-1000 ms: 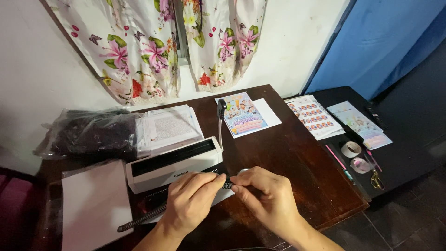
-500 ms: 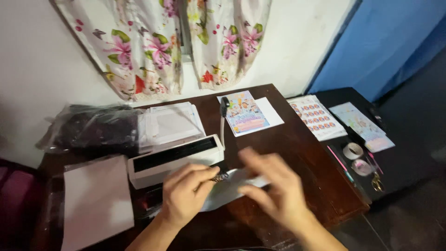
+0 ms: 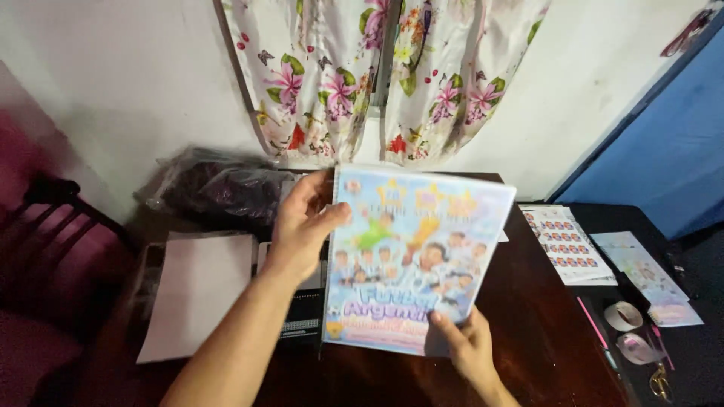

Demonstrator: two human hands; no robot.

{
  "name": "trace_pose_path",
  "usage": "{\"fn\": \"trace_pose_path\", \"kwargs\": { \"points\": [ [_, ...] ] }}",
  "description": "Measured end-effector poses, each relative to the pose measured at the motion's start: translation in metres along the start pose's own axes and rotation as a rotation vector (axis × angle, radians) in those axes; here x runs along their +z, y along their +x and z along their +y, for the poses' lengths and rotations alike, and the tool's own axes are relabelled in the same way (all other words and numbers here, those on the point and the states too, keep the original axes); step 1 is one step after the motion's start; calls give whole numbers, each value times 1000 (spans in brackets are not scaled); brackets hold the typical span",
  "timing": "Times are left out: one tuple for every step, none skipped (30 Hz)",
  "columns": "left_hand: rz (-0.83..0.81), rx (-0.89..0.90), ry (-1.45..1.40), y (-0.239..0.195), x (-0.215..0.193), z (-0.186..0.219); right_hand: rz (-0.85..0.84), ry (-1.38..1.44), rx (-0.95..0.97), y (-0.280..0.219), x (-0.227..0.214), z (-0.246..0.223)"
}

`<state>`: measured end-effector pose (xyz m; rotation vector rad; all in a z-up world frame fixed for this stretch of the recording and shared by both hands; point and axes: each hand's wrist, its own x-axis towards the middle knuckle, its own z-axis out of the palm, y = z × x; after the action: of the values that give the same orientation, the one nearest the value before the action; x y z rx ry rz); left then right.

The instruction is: The person aligns a stack of papers with a colorful cover on a binding machine and presses the lever to secure the spiral binding. They then use scissors to cut the excess length of the spiral wire from the notebook.

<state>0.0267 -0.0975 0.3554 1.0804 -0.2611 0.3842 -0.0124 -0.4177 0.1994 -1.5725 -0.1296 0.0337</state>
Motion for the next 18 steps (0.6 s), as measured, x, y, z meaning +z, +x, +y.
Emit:
{"fn": "trace_pose_path", "kwargs": {
  "points": [
    [-67,18,29,2,-4,2,36,0,-26,3,9,-18],
    [-64,13,28,-10,-19,-10,36,-2,-20,9,15,-21],
    [-107,-197,153,-22,-35,-23,28,77,-55,17,22,-25],
    [-152,-408,276,-35,-50,-36,20,156,-90,26,29,-27],
    [-144,-418,278,-58,-68,-53,17,158,-78,33,33,-19],
    [-145,-473,307,-82,-86,-69,5,137,5,41,37,-11],
    [-150,-534,335,-106,-104,-85,-3,115,90,46,40,-2],
    [-147,-549,336,-124,-117,-101,-1,117,105,48,51,8],
    [-28,-540,464,-140,-130,-117,-35,19,144,51,62,18],
    [90,-527,593,-155,-143,-132,-68,-80,182,55,73,28],
    [78,-530,599,-166,-166,-148,-57,-71,183,58,82,56],
    [98,-559,546,-175,-187,-163,-93,77,261,61,91,83],
    [110,-587,493,-181,-208,-180,-122,227,332,66,98,110],
    [88,-588,500,-171,-211,-175,-104,238,326,77,107,111],
    [136,-621,567,-163,-212,-173,-130,290,343,84,112,113],
    [184,-652,636,-155,-211,-173,-156,343,359,92,114,116],
    [139,-664,637,-150,-224,-184,-112,352,356,104,118,124],
    [166,-640,625,-144,-235,-197,-111,209,352,118,119,132]
  ]
}}
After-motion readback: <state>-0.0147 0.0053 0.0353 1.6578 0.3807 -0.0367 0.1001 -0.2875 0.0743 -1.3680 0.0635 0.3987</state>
